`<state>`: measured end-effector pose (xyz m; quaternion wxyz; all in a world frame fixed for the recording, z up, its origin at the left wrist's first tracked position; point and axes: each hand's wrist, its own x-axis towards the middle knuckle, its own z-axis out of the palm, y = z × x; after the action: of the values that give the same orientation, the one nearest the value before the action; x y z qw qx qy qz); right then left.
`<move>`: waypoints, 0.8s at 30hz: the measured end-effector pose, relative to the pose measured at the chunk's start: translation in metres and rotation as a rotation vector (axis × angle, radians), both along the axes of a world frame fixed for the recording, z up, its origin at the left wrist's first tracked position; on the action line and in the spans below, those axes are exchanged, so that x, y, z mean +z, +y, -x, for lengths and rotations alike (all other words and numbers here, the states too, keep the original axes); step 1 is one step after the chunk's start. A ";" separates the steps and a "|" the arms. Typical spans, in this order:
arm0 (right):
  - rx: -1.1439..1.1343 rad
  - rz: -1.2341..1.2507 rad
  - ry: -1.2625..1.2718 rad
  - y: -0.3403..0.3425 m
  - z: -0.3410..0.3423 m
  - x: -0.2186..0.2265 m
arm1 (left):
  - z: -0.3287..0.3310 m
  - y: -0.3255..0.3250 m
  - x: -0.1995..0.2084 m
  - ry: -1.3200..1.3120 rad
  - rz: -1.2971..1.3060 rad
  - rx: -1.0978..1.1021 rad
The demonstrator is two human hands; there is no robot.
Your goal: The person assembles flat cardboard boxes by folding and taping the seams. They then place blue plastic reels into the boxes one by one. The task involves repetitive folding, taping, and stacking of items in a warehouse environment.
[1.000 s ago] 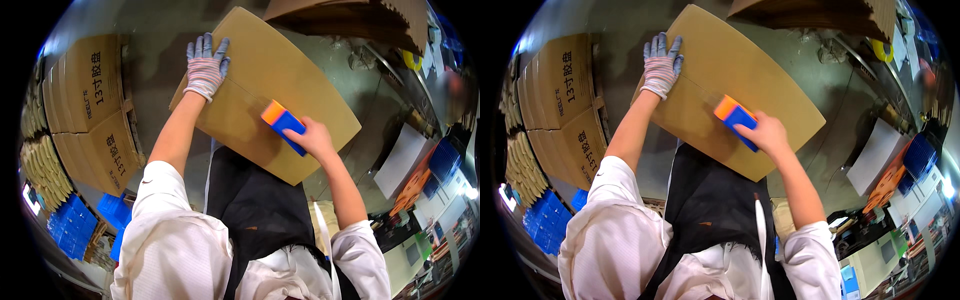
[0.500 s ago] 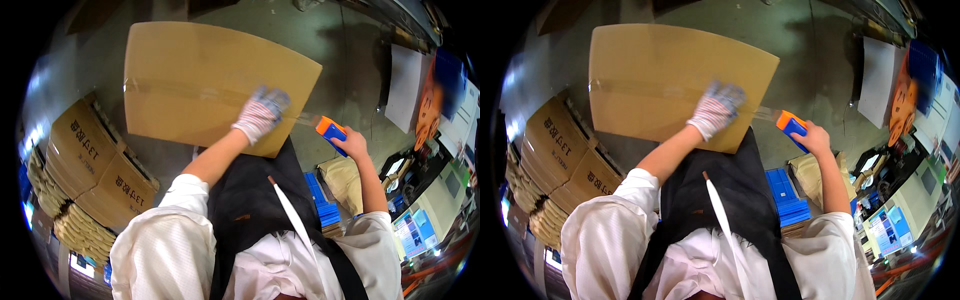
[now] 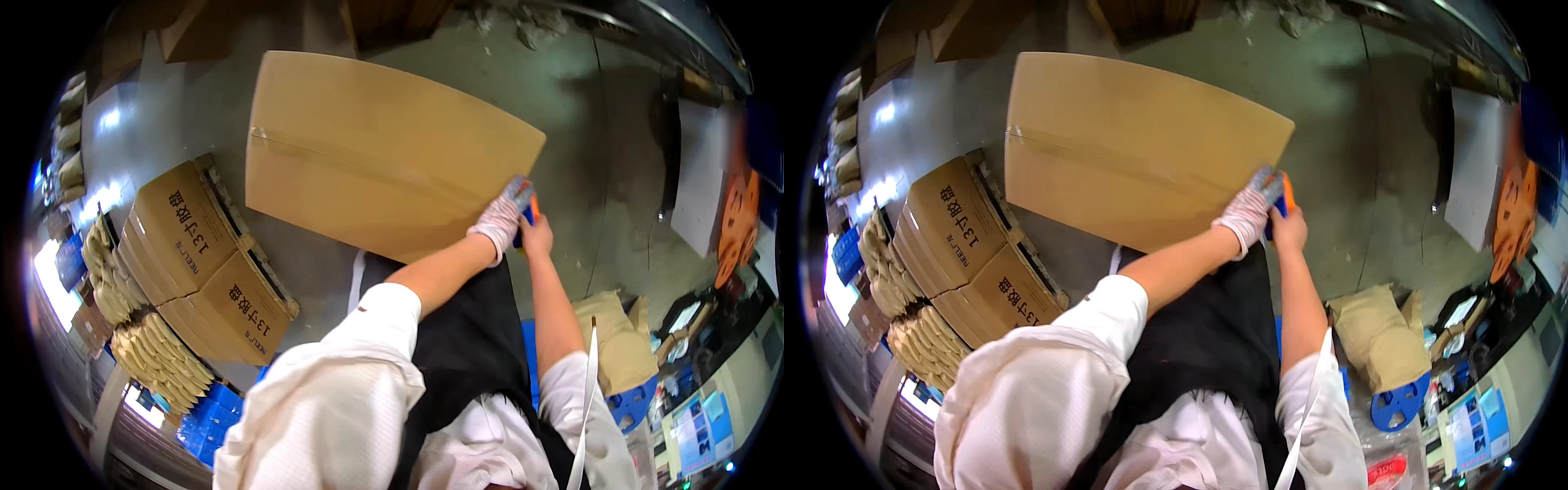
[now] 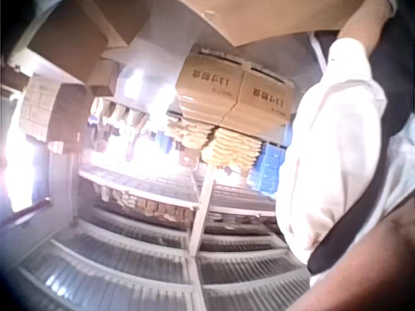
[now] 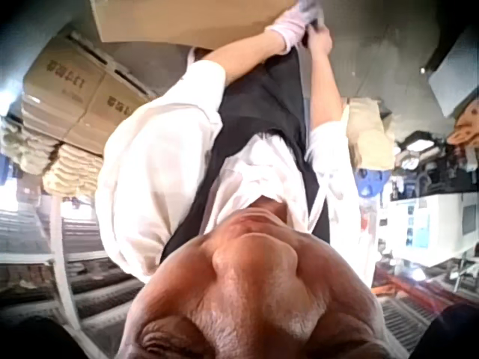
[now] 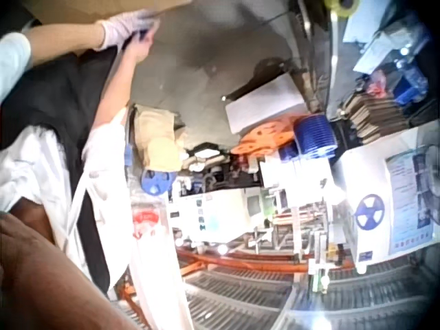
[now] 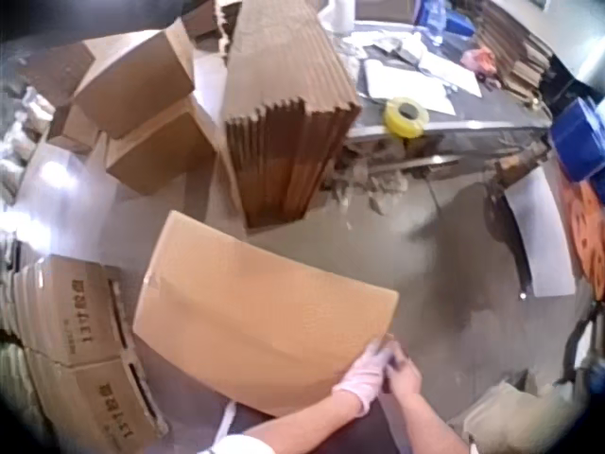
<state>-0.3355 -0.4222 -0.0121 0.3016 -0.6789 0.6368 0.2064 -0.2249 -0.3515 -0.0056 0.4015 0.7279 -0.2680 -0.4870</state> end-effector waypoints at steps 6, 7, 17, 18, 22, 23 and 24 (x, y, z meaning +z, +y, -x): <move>-0.636 0.336 -0.446 0.049 -0.027 -0.001 | -0.158 0.100 0.047 -0.869 -0.085 -0.399; -0.602 0.355 -0.408 0.055 -0.036 0.001 | -0.202 0.125 0.053 -0.978 -0.221 -0.319; -0.710 -0.224 -0.454 0.070 -0.061 0.007 | -0.465 0.289 0.020 -0.516 -0.728 0.450; -0.716 -0.253 -0.491 0.079 -0.063 0.013 | -0.464 0.315 0.018 -0.543 -0.728 0.561; -0.681 -0.373 -0.681 0.137 -0.118 0.057 | -0.459 0.452 0.069 -0.735 -0.595 0.870; -0.658 -0.392 -0.748 0.151 -0.140 0.070 | -0.466 0.466 0.115 -0.695 -0.609 0.939; -0.636 -0.398 -0.816 0.161 -0.163 0.076 | -0.474 0.475 0.167 -0.600 -0.595 1.045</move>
<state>-0.1723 -0.2614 0.0638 0.6937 -0.4081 0.5906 -0.0583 0.2491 0.1232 0.1616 0.2750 0.9454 0.1652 -0.0581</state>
